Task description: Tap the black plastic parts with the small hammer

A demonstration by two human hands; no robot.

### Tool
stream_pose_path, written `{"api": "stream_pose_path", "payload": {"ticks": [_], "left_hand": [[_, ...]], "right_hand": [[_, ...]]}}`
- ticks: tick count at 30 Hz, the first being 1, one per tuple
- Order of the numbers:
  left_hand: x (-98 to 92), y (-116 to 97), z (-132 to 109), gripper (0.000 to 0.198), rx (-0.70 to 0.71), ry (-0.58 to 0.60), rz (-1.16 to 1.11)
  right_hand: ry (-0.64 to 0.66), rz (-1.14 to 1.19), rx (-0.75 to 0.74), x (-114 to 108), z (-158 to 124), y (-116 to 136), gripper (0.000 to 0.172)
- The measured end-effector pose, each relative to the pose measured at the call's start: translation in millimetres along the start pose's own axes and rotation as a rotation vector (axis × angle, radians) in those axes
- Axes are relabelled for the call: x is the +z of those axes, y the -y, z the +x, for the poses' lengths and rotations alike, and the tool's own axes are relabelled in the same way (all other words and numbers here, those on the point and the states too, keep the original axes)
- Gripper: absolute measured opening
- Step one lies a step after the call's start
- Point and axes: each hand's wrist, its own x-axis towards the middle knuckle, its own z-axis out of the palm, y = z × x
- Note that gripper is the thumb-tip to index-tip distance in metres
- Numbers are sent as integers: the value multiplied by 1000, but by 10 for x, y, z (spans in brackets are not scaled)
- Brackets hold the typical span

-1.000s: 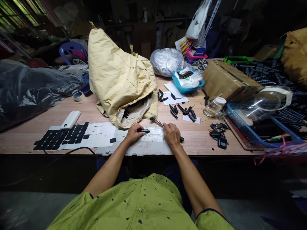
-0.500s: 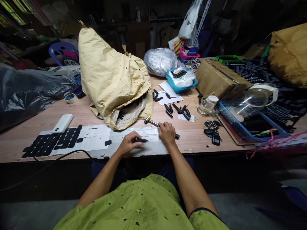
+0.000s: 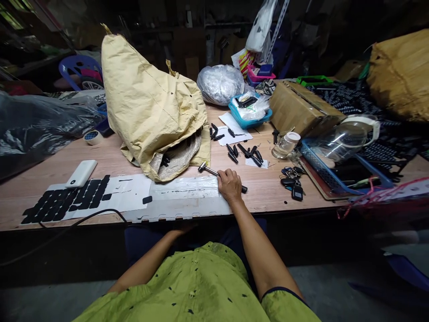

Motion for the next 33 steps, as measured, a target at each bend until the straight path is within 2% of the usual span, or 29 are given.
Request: {"api": "stream_pose_path", "payload": {"ticks": [6, 9, 11, 13, 16, 19, 21, 23, 24, 26, 27, 29, 31, 33], "left_hand": [[33, -3, -51, 25, -101, 45, 106], [72, -29, -111, 20, -131, 142, 137], [89, -126, -141, 22, -124, 233, 155], [78, -312, -173, 25, -57, 345, 203], [-22, -731, -232, 26, 133, 520, 255], [-237, -1214, -243, 30, 283, 672, 107], [-421, -1521, -149, 37, 352, 706, -47], [-600, -1795, 67, 39, 433, 622, -133], [-678, -1917, 219, 35, 482, 526, -131], [-796, -2121, 575, 24, 586, 186, -34], [-835, -2202, 760, 21, 601, 4, 59], [-875, -2317, 1092, 22, 568, -252, 258], [-883, -2375, 1330, 28, 487, -358, 447], [-877, -2390, 1461, 32, 428, -374, 607]], "right_hand": [[7, -6, -3, -1, -3, -4, 25], [11, -9, 3, 8, -7, -5, 25], [2, -9, 2, 11, -8, -4, 25], [-3, -10, 0, 11, -8, 1, 25], [10, -17, 1, 1, -7, 13, 25], [17, -20, 3, -6, -8, 28, 23], [17, -14, 12, 1, -11, 32, 24], [28, 4, 26, 17, -12, 30, 24], [35, 13, 33, 27, -11, 28, 25], [45, 21, 47, 44, -4, 28, 26], [43, 15, 50, 49, 0, 31, 27], [33, -12, 43, 46, 9, 49, 27], [29, -40, 29, 30, 13, 76, 26], [38, -60, 27, 10, 14, 107, 25]]}}
